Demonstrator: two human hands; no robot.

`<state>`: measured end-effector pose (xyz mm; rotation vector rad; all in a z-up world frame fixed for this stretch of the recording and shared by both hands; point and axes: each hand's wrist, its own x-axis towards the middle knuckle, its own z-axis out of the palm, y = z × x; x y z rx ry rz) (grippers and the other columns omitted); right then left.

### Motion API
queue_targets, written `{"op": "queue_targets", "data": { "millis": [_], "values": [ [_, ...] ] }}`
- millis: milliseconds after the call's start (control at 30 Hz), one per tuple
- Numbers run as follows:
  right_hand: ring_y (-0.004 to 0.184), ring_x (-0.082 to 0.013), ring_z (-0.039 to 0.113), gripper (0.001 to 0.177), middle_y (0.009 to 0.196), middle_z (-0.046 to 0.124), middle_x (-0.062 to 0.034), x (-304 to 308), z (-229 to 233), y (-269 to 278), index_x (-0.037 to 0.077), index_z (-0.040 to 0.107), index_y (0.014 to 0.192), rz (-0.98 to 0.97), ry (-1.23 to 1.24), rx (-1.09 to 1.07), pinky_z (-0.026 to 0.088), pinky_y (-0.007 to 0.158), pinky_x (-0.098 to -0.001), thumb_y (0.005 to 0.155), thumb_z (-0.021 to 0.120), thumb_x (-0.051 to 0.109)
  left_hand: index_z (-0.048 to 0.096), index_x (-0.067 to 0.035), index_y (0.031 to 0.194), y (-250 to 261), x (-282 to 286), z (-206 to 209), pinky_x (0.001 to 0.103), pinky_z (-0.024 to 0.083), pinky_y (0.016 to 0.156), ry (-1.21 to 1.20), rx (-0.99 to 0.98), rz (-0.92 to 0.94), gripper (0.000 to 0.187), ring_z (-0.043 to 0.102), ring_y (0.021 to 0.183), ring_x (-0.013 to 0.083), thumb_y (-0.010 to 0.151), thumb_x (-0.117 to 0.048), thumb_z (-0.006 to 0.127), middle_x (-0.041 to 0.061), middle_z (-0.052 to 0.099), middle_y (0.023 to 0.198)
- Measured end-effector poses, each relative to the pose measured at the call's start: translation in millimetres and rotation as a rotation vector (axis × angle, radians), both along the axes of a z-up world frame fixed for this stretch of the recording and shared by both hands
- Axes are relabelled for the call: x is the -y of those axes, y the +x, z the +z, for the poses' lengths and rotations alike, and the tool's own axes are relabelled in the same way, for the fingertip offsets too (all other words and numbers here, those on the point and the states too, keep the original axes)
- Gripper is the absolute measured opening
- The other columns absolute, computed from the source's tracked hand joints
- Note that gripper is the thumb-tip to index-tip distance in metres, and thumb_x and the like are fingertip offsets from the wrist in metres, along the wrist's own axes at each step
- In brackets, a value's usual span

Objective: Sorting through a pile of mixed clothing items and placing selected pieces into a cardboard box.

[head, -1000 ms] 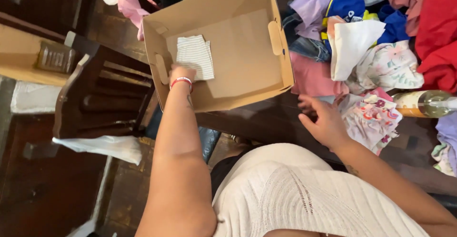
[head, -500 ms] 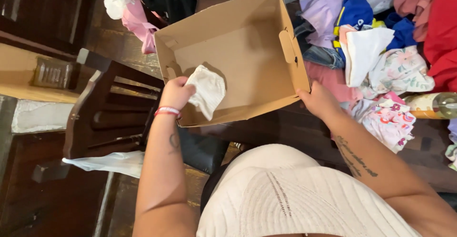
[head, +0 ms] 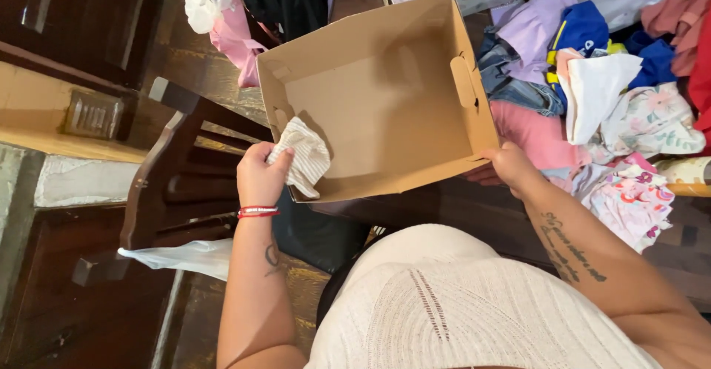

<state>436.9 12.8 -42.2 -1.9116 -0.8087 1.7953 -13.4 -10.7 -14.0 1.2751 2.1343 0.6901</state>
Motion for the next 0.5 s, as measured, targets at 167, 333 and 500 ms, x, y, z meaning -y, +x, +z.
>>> {"op": "queue_targets", "data": {
  "millis": [167, 333, 500],
  "values": [
    [0.083, -0.0434, 0.073, 0.039, 0.097, 0.070, -0.0357, 2, -11, 2, -0.006, 0.044, 0.130, -0.068, 0.052, 0.012, 0.059, 0.071, -0.0525, 0.102, 0.050, 0.021, 0.075, -0.015, 0.104, 3, -3, -1, 0.044, 0.053, 0.082, 0.006, 0.052, 0.037, 0.021, 0.069, 0.094, 0.0355, 0.087, -0.027, 0.073, 0.015, 0.071, 0.093],
    [0.082, -0.0441, 0.072, 0.041, 0.099, 0.068, -0.0370, 13, -63, 20, -0.005, 0.038, 0.133, -0.141, 0.113, 0.002, 0.060, 0.073, -0.0535, 0.103, 0.051, 0.019, 0.071, -0.021, 0.112, 17, -8, 19, 0.048, 0.053, 0.090, -0.017, 0.057, -0.028, 0.025, 0.068, 0.106, 0.0408, 0.089, -0.014, 0.064, 0.015, 0.074, 0.104],
    [0.117, -0.0412, 0.061, 0.047, 0.116, 0.065, -0.0248, 36, -62, 10, 0.000, 0.069, 0.117, -0.079, 0.255, 0.380, 0.045, 0.102, -0.0565, 0.092, 0.077, 0.039, 0.066, -0.028, 0.116, 32, -9, 34, 0.050, 0.052, 0.096, -0.070, 0.004, -0.157, 0.033, 0.068, 0.110, 0.0383, 0.089, -0.011, 0.060, 0.008, 0.076, 0.109]
  ]
}}
